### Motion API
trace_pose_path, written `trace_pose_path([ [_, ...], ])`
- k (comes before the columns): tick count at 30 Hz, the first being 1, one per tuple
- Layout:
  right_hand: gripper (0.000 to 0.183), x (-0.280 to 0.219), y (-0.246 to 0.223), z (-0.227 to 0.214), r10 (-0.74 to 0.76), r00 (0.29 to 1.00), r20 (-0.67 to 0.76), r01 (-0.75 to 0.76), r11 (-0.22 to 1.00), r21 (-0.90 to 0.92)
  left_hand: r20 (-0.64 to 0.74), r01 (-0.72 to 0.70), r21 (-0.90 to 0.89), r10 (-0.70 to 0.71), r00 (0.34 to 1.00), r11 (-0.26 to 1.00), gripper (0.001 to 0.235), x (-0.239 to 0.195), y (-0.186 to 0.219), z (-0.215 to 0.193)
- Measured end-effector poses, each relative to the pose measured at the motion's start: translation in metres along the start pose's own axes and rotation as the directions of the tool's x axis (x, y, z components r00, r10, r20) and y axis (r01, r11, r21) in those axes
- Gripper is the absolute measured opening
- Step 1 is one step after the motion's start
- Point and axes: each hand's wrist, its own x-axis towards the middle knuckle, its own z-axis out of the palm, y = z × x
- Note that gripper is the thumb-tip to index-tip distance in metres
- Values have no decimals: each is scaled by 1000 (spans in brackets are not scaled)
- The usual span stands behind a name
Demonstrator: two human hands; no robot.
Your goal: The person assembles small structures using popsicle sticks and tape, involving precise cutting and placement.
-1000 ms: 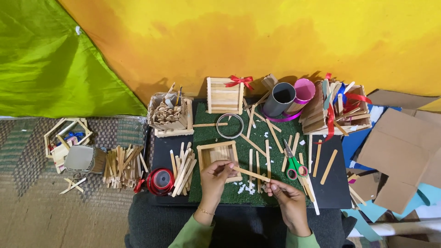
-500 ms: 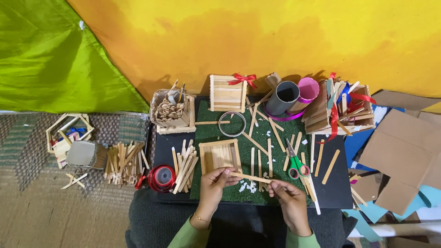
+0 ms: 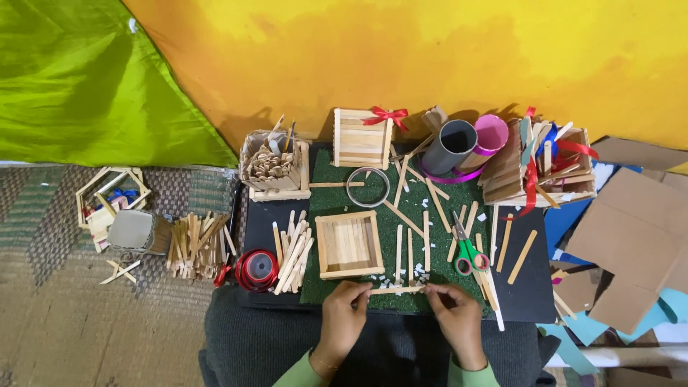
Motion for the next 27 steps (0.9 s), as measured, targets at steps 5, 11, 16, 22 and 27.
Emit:
trace_pose_path([
  [5,14,-5,-23,0,-114,985,-126,103,990,-93,-66,-104,221,121,990,970,13,2,2,5],
  [11,11,-4,-7,9,-328,939,-104,291,918,-269,-17,-160,413,184,983,896,6,2,-4,10],
  [16,13,-4,-15,5,-378,920,-102,324,881,-345,28,-193,464,203,979,864,11,3,-7,11],
  [22,25,17,-16,-6,-437,886,-155,352,851,-389,58,-224,457,223,973,861,13,3,-3,4],
  [27,16,53,-27,-25,-154,960,233,252,839,-482,-3,-281,391,306,952,877,13,2,0,-2],
])
